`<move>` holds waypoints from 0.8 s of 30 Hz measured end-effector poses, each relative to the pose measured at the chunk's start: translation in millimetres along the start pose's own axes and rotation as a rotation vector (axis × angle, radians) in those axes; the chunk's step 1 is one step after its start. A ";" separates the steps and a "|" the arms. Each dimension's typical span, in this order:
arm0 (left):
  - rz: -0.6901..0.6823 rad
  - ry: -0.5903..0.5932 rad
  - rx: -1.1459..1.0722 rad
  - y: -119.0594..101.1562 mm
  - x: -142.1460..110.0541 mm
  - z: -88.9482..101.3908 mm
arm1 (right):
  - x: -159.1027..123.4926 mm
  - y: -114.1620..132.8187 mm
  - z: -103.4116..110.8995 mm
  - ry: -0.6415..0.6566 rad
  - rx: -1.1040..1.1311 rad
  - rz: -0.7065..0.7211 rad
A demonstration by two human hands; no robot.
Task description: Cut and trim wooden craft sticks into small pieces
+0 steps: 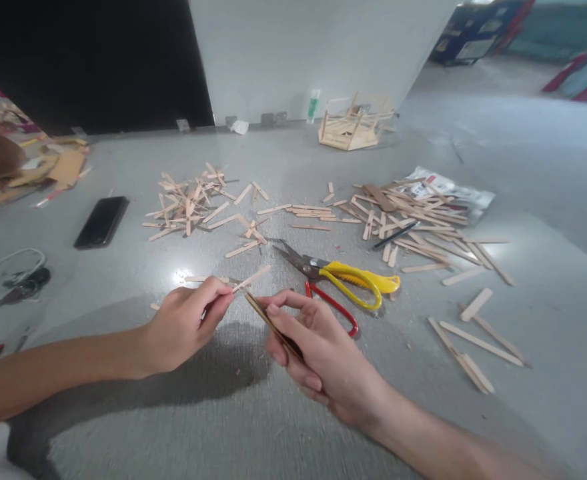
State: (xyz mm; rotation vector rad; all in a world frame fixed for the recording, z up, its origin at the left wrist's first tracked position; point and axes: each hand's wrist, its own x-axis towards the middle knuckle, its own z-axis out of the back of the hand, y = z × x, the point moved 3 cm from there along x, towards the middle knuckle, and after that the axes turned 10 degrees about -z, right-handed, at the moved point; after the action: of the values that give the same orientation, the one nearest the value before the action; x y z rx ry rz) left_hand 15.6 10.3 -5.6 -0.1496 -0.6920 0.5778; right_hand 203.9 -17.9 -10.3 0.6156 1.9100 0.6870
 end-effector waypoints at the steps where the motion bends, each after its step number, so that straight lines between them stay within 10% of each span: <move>1: 0.011 0.008 -0.009 0.5 -0.1 -0.4 | 0.2 -0.1 0.0 0.009 0.019 -0.013; 13: -0.007 0.066 0.016 3.3 -1.1 -4.1 | 4.8 -11.8 -0.2 -0.175 -0.279 0.218; 24: 0.170 0.224 -0.106 9.6 0.2 -7.6 | 0.8 -33.4 13.5 -0.589 -1.286 1.002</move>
State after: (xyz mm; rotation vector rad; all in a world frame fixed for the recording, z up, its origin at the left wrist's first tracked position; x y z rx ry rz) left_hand 16.2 18.8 -14.3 -0.3692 -0.4942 0.6760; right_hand 211.8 -38.5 -38.8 0.7313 0.2638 1.8479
